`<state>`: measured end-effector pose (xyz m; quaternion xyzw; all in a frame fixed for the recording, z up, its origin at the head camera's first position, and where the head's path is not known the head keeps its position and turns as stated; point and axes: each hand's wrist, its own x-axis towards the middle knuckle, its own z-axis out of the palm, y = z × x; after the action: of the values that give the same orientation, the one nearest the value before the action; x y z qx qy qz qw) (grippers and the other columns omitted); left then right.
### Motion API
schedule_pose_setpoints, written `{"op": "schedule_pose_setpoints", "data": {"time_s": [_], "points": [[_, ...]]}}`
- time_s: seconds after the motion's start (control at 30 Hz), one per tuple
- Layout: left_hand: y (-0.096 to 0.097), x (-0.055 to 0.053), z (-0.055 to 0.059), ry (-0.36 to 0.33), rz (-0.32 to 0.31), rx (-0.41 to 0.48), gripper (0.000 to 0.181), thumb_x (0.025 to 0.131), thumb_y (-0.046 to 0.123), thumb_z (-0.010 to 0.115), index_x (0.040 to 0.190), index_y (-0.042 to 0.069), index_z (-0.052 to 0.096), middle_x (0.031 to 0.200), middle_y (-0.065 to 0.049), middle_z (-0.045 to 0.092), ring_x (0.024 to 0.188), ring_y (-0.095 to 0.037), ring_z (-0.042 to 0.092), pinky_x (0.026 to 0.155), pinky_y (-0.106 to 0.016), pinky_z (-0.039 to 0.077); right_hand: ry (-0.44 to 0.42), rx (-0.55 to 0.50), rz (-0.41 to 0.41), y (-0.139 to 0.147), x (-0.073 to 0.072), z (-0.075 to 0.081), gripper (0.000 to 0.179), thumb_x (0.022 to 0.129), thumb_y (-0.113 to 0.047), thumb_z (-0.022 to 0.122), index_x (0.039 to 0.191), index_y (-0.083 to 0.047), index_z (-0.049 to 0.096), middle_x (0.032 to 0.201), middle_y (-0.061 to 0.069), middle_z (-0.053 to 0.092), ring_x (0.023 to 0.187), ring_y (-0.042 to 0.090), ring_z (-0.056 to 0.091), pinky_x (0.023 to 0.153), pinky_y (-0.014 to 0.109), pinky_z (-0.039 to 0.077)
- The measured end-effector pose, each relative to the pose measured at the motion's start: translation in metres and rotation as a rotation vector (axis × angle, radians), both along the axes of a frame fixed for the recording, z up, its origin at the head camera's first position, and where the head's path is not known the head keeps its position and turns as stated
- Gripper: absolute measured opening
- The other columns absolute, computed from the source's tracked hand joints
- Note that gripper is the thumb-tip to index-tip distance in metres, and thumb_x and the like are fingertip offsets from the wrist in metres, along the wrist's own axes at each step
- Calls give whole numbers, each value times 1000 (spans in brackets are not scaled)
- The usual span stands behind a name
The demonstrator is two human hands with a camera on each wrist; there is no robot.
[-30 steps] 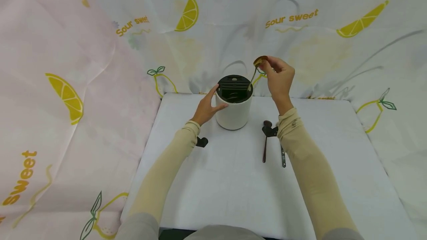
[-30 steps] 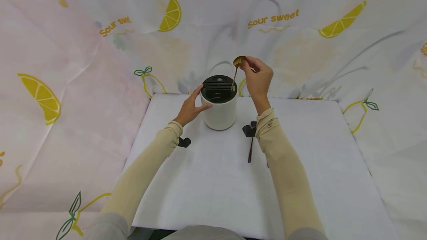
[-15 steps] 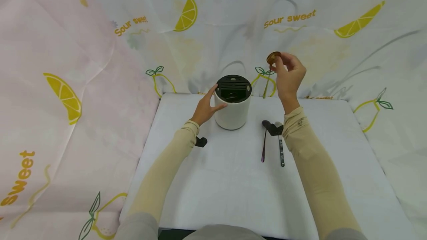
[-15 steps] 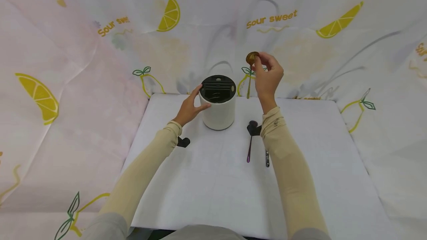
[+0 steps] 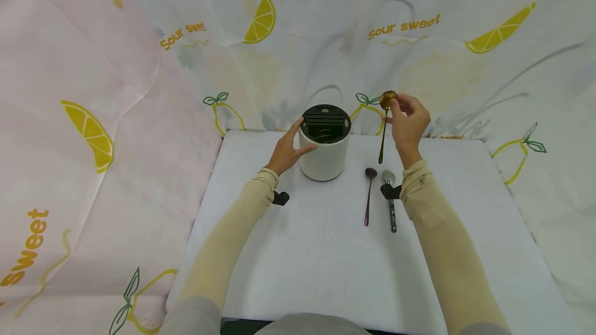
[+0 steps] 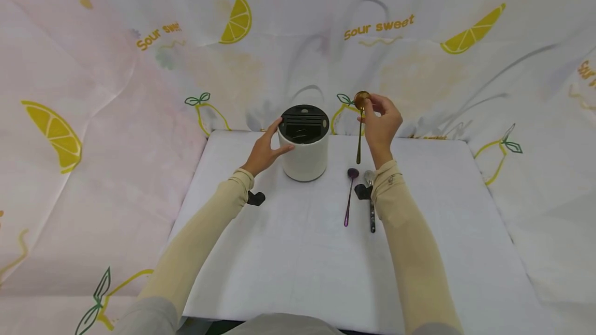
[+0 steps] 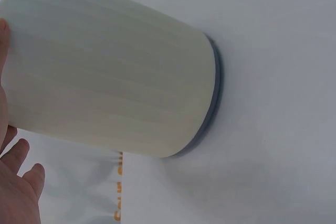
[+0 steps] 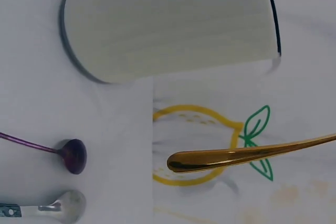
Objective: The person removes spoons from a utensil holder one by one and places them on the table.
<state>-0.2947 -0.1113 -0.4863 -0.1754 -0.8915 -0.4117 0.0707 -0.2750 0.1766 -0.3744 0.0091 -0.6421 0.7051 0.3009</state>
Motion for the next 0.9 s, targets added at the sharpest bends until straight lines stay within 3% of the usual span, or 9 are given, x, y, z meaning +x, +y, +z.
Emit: {"op": "schedule_pose_setpoints", "data": {"time_s": [0.13, 0.33, 0.43, 0.63, 0.8, 0.9], "points": [[0, 0, 0, -2, 3, -3, 87, 69, 56, 61, 138, 38, 12, 139, 16, 22, 125, -11, 27, 99, -38, 31, -74, 55, -14, 7, 2, -13, 16, 79, -8, 62, 94, 0, 63, 92, 14, 56, 74, 29, 58, 52, 37, 52], [0, 0, 0, 3, -4, 3, 86, 70, 56, 61, 138, 37, 12, 139, 16, 22, 125, -10, 27, 99, -39, 30, -226, 25, 80, 16, 6, -41, 21, 86, -6, 53, 105, 3, 51, 96, 18, 49, 64, 35, 61, 49, 40, 51], [0, 0, -1, 4, -4, 4, 86, 70, 56, 61, 138, 37, 12, 139, 16, 22, 125, -10, 27, 100, -38, 30, -307, 88, 68, 21, 6, -60, 23, 89, -9, 49, 110, 0, 48, 95, 18, 50, 58, 36, 60, 43, 36, 50], [1, -1, -2, 1, 3, -3, 87, 69, 58, 60, 138, 39, 11, 139, 17, 22, 124, -9, 28, 99, -38, 30, -449, 217, -10, 30, 7, -93, 24, 91, -14, 44, 113, -8, 50, 87, 12, 53, 47, 25, 60, 36, 29, 48], [1, -2, -2, 1, 0, -2, 87, 69, 57, 60, 138, 38, 11, 139, 17, 20, 125, -9, 27, 100, -38, 30, -521, 259, -9, 34, 13, -105, 29, 91, -18, 44, 117, -11, 55, 94, 9, 54, 49, 11, 57, 43, 27, 51], [1, -1, -3, -1, -1, -1, 87, 69, 57, 60, 138, 38, 11, 139, 18, 19, 125, -9, 26, 100, -38, 30, -572, 240, 8, 36, 14, -109, 33, 91, -24, 46, 120, -13, 55, 98, 9, 54, 57, 11, 58, 46, 22, 51]]}}
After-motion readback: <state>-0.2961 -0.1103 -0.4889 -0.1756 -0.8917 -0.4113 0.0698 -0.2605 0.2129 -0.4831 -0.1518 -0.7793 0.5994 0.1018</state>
